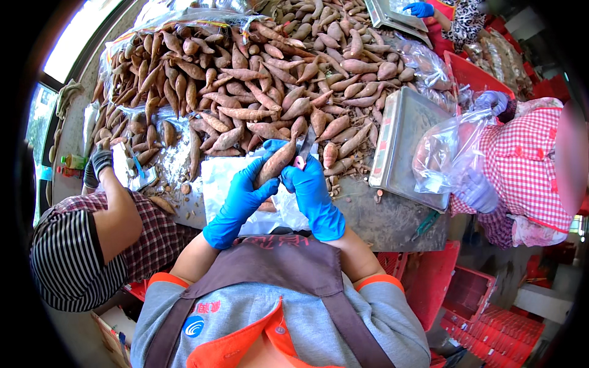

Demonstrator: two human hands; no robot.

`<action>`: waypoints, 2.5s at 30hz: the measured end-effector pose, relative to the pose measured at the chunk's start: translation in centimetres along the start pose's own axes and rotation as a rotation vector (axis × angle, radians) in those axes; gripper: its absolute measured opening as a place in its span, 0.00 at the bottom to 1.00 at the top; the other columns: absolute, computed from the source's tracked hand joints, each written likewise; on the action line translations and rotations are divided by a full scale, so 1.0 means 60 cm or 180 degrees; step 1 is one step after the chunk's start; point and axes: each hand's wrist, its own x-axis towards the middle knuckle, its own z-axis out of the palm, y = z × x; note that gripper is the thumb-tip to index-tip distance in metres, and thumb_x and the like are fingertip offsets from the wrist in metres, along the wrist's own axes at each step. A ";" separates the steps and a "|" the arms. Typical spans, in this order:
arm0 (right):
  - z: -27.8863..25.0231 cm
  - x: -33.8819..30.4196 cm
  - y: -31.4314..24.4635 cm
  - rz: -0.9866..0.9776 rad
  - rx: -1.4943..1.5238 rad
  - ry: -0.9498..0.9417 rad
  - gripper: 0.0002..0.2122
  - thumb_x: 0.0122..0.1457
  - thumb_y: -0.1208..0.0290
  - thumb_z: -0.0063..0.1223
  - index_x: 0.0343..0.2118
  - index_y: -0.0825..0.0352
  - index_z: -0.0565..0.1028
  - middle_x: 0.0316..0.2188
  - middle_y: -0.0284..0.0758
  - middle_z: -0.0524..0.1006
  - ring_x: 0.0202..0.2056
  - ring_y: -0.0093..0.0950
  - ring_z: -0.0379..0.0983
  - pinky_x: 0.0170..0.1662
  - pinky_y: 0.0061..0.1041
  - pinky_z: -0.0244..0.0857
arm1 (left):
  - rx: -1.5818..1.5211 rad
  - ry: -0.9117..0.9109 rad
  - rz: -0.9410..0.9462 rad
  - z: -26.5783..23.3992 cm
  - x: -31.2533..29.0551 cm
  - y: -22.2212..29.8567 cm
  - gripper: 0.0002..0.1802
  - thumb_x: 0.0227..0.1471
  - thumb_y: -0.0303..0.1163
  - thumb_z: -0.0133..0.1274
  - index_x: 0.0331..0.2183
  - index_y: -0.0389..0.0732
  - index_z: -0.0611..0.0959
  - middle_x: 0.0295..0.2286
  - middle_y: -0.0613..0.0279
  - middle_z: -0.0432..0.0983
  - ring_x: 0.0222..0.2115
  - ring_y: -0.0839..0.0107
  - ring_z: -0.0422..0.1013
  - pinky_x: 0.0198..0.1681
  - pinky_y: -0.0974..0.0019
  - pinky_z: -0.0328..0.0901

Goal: The person picks up sweet potatoes from a large pile, uses a handheld tool to scrape the surface of each potato, and places them into plastic bags one at a time.

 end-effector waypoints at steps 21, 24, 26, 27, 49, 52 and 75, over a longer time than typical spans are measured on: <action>-0.039 -0.008 0.006 0.0173 -0.0361 -0.0073 0.14 0.55 0.62 0.48 0.40 0.64 0.71 0.16 0.20 0.64 0.16 0.10 0.54 0.20 0.10 0.46 | -0.2185 -0.1367 -0.1321 -0.035 0.016 -0.054 0.25 0.50 0.48 0.46 0.39 0.34 0.73 0.26 0.59 0.73 0.17 0.78 0.65 0.19 0.76 0.59; -0.037 0.006 0.011 0.0401 -0.0622 0.0062 0.10 0.52 0.67 0.54 0.36 0.63 0.71 0.17 0.20 0.65 0.16 0.10 0.56 0.18 0.10 0.47 | -0.2969 -0.1467 -0.1568 -0.018 0.017 -0.002 0.25 0.54 0.47 0.39 0.41 0.33 0.71 0.26 0.55 0.74 0.12 0.77 0.62 0.15 0.77 0.56; -0.033 0.021 0.020 0.0364 -0.0608 0.0276 0.07 0.50 0.69 0.56 0.28 0.62 0.71 0.17 0.20 0.65 0.14 0.10 0.56 0.14 0.10 0.46 | -0.3585 -0.1522 -0.1627 -0.019 0.021 -0.034 0.24 0.54 0.45 0.38 0.43 0.34 0.71 0.27 0.57 0.74 0.13 0.78 0.62 0.15 0.78 0.56; -0.027 0.023 0.022 0.0312 -0.0528 0.0347 0.08 0.50 0.68 0.56 0.29 0.62 0.70 0.16 0.21 0.65 0.14 0.11 0.57 0.15 0.11 0.48 | -0.3336 -0.0779 -0.2113 -0.013 0.019 -0.046 0.23 0.54 0.43 0.38 0.44 0.35 0.71 0.29 0.58 0.75 0.16 0.78 0.63 0.16 0.77 0.57; 0.008 0.045 0.047 0.0493 -0.1213 0.0557 0.16 0.52 0.56 0.52 0.27 0.68 0.75 0.18 0.25 0.71 0.15 0.10 0.55 0.17 0.09 0.44 | -0.1255 -0.0820 -0.1561 -0.101 0.023 -0.046 0.20 0.37 0.29 0.60 0.36 0.35 0.75 0.29 0.63 0.73 0.29 0.78 0.68 0.34 0.74 0.64; -0.015 0.046 0.050 0.0436 -0.1373 0.0461 0.17 0.58 0.59 0.43 0.27 0.70 0.74 0.18 0.31 0.72 0.11 0.11 0.53 0.14 0.12 0.44 | -0.0349 0.0212 -0.0306 -0.133 0.027 -0.095 0.20 0.36 0.37 0.61 0.31 0.35 0.77 0.24 0.62 0.73 0.25 0.76 0.67 0.31 0.69 0.63; -0.014 0.098 0.079 0.1113 -0.1513 0.0447 0.12 0.53 0.63 0.50 0.28 0.69 0.76 0.17 0.25 0.70 0.13 0.09 0.51 0.16 0.09 0.40 | 0.2384 0.2079 -0.0706 -0.335 0.070 -0.244 0.26 0.31 0.33 0.61 0.39 0.43 0.74 0.32 0.50 0.72 0.33 0.52 0.69 0.36 0.58 0.64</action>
